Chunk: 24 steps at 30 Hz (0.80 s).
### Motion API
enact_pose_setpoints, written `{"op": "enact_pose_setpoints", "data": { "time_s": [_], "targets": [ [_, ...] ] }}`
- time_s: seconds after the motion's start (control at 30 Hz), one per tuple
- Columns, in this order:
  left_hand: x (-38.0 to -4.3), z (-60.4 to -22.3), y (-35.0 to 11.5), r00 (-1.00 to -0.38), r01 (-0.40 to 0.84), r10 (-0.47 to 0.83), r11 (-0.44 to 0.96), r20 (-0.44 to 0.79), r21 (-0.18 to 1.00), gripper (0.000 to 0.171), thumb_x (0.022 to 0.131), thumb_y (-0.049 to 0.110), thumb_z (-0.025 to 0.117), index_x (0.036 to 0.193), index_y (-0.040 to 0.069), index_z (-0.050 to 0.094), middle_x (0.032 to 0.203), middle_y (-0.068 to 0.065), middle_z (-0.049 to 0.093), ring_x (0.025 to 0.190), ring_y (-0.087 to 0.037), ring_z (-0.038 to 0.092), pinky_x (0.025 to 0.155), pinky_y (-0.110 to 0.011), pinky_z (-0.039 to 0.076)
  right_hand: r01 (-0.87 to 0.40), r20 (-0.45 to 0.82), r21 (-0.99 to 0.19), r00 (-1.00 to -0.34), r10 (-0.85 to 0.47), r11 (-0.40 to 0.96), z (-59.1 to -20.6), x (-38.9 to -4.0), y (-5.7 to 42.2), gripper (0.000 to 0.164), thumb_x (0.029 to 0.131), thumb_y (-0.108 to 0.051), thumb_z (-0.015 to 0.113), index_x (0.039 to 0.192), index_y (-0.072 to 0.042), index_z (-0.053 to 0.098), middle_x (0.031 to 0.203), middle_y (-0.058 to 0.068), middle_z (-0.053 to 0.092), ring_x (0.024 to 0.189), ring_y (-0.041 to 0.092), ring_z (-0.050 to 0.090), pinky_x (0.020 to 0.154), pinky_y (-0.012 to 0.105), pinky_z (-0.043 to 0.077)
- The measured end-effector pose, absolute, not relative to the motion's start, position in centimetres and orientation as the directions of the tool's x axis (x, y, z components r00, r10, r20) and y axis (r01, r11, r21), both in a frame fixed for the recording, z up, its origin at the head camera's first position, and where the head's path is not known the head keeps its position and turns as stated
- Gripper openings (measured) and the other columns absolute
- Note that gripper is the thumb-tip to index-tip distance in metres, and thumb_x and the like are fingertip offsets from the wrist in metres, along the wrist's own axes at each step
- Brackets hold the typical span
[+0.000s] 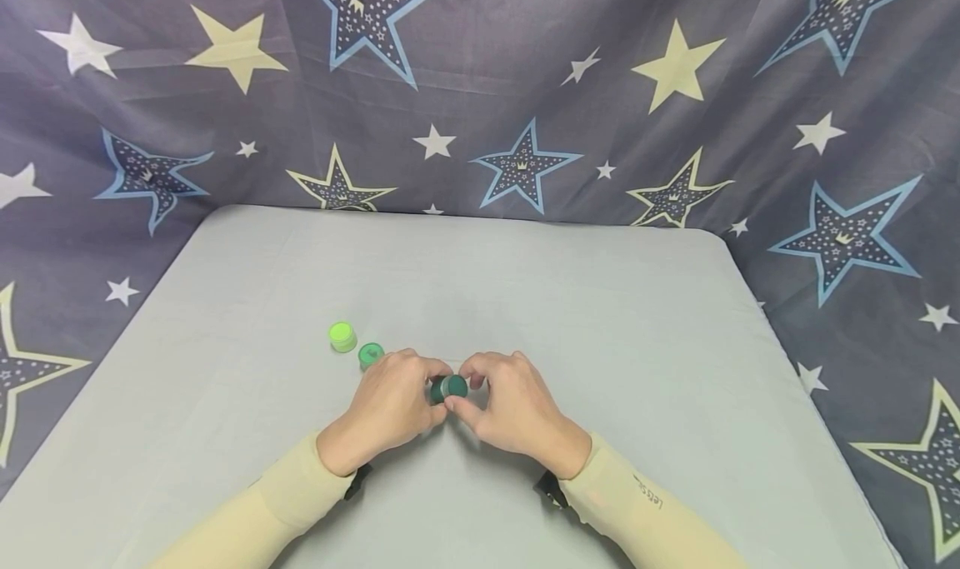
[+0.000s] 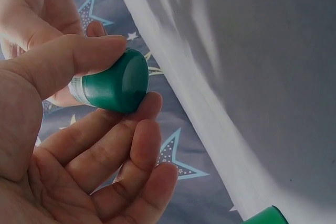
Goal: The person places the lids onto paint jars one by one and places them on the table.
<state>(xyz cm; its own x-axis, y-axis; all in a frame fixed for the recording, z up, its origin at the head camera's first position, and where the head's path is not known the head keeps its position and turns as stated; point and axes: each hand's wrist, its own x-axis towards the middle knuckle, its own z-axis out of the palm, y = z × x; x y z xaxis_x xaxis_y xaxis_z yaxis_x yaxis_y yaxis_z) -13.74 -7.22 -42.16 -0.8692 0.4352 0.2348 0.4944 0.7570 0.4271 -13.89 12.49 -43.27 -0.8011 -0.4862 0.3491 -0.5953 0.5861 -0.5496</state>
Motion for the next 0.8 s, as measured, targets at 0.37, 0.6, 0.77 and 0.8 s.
{"op": "enact_pose_setpoints", "data": {
  "time_s": [0.37, 0.6, 0.77, 0.8],
  "targets": [
    [-13.75, -42.04, -7.22, -0.881, 0.473, 0.42, 0.768, 0.217, 0.432, 0.023, 0.072, 0.014, 0.09, 0.073, 0.024, 0.069, 0.057, 0.014, 0.047, 0.058, -0.011, 0.043, 0.06, -0.03, 0.037, -0.579, 0.354, -0.543, -0.815, -0.46, 0.608, -43.17, -14.05, 12.37, 0.017, 0.085, -0.03, 0.085, 0.085, -0.018, 0.072, 0.071, -0.01, 0.062, 0.059, 0.001, 0.046, 0.066, 0.029, 0.041],
    [-13.66, -41.91, -7.21, -0.883, 0.469, 0.418, 0.768, 0.213, 0.437, 0.025, 0.072, 0.014, 0.089, 0.071, 0.025, 0.067, 0.056, 0.014, 0.046, 0.058, -0.011, 0.042, 0.061, -0.03, 0.037, -0.553, 0.339, -0.563, -0.832, -0.439, 0.614, -43.18, -14.09, 12.35, 0.024, 0.086, -0.033, 0.084, 0.077, -0.02, 0.067, 0.067, -0.016, 0.056, 0.053, -0.001, 0.044, 0.066, 0.029, 0.043],
    [-13.68, -42.01, -7.25, -0.878, 0.478, 0.421, 0.762, 0.227, 0.436, 0.022, 0.073, 0.015, 0.09, 0.073, 0.023, 0.069, 0.058, 0.014, 0.048, 0.058, -0.011, 0.042, 0.062, -0.03, 0.037, -0.557, 0.344, -0.563, -0.829, -0.441, 0.61, -43.21, -14.08, 12.46, 0.024, 0.086, -0.035, 0.084, 0.082, -0.018, 0.068, 0.07, -0.01, 0.06, 0.056, 0.0, 0.044, 0.065, 0.029, 0.042],
    [-13.7, -42.02, -7.26, -0.879, 0.477, 0.42, 0.762, 0.227, 0.437, 0.022, 0.073, 0.015, 0.09, 0.074, 0.023, 0.069, 0.058, 0.014, 0.049, 0.058, -0.011, 0.042, 0.062, -0.03, 0.037, -0.564, 0.35, -0.561, -0.825, -0.444, 0.606, -43.21, -14.08, 12.48, 0.023, 0.085, -0.035, 0.085, 0.086, -0.017, 0.069, 0.073, -0.008, 0.062, 0.057, 0.001, 0.045, 0.065, 0.029, 0.042]
  ]
}}
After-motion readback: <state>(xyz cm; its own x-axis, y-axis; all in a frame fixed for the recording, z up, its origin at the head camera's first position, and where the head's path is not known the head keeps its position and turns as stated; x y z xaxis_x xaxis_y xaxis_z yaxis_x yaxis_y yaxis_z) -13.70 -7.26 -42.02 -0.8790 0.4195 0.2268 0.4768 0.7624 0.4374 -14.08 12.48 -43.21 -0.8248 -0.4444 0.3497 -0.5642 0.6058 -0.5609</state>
